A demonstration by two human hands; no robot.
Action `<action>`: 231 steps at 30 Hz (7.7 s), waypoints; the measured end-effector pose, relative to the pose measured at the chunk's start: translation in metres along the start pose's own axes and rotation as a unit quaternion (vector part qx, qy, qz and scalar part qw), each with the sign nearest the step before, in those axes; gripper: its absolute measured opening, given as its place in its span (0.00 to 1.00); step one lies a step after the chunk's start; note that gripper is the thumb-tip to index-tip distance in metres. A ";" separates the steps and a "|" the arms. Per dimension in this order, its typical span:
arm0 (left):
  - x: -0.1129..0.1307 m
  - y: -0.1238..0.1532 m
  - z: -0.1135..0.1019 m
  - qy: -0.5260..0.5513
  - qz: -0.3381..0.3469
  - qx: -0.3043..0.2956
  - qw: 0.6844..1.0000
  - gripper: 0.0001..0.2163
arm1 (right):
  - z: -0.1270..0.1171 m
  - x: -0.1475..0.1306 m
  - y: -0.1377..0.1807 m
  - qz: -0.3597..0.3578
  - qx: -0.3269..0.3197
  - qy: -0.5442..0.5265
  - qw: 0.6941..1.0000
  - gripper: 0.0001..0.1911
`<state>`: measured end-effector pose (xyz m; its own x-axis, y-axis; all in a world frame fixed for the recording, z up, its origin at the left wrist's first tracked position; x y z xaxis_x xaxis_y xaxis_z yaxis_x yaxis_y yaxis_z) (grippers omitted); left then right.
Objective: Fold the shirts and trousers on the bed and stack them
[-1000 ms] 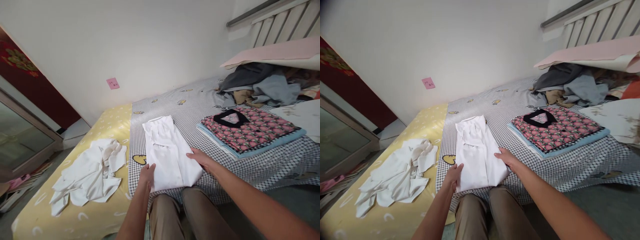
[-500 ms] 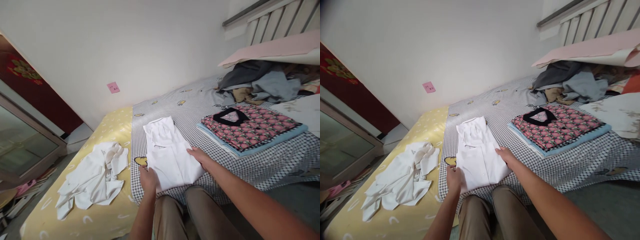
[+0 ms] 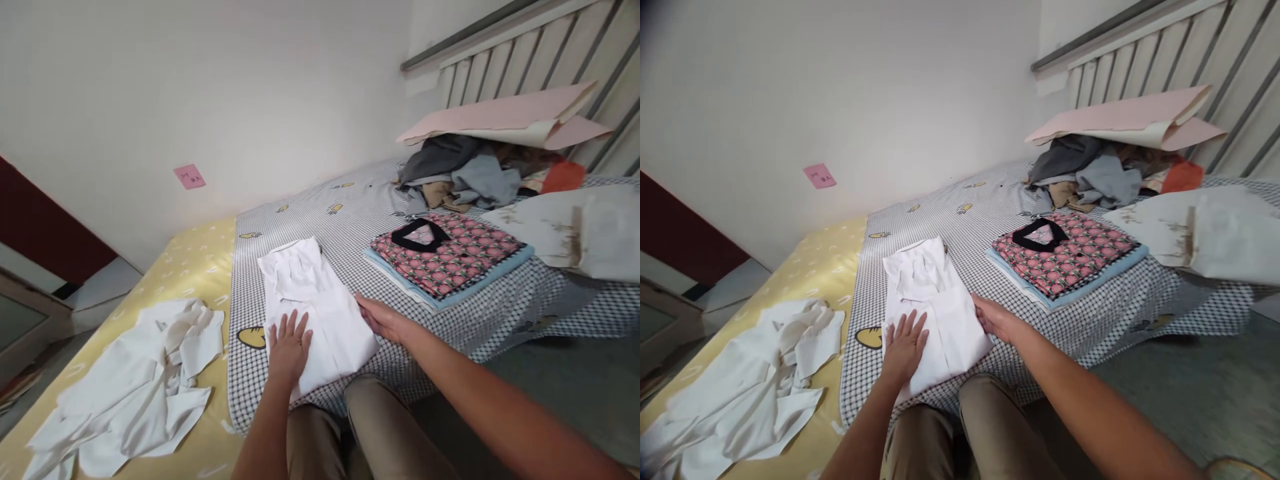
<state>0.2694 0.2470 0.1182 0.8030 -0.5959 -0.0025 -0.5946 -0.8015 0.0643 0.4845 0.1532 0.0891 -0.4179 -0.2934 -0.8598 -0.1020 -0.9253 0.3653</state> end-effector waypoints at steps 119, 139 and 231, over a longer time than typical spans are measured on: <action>-0.058 0.131 0.047 0.633 -0.222 0.057 0.740 0.26 | 0.073 0.003 -0.028 -0.113 0.069 0.756 0.641 0.31; -0.087 0.119 -0.052 0.144 -0.241 0.155 0.947 0.18 | 0.075 0.004 -0.028 -0.180 0.088 0.739 0.644 0.28; -0.087 0.017 0.020 0.142 0.105 0.032 0.984 0.20 | -0.008 -0.011 -0.003 -0.343 0.013 0.633 0.694 0.12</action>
<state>0.1886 0.2843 0.1000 0.6366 -0.7174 0.2829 -0.7420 -0.6697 -0.0287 0.4969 0.1576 0.0945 0.8628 0.2228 -0.4538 0.0920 -0.9518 -0.2924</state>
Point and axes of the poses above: each hand's wrist, its own y-axis away from the middle knuckle, its own z-axis out of the palm, x = y × z, the point moved 7 cm from there along -y, towards the middle knuckle, and after that the axes turned 9 degrees about -x, right-handed, at the moved point
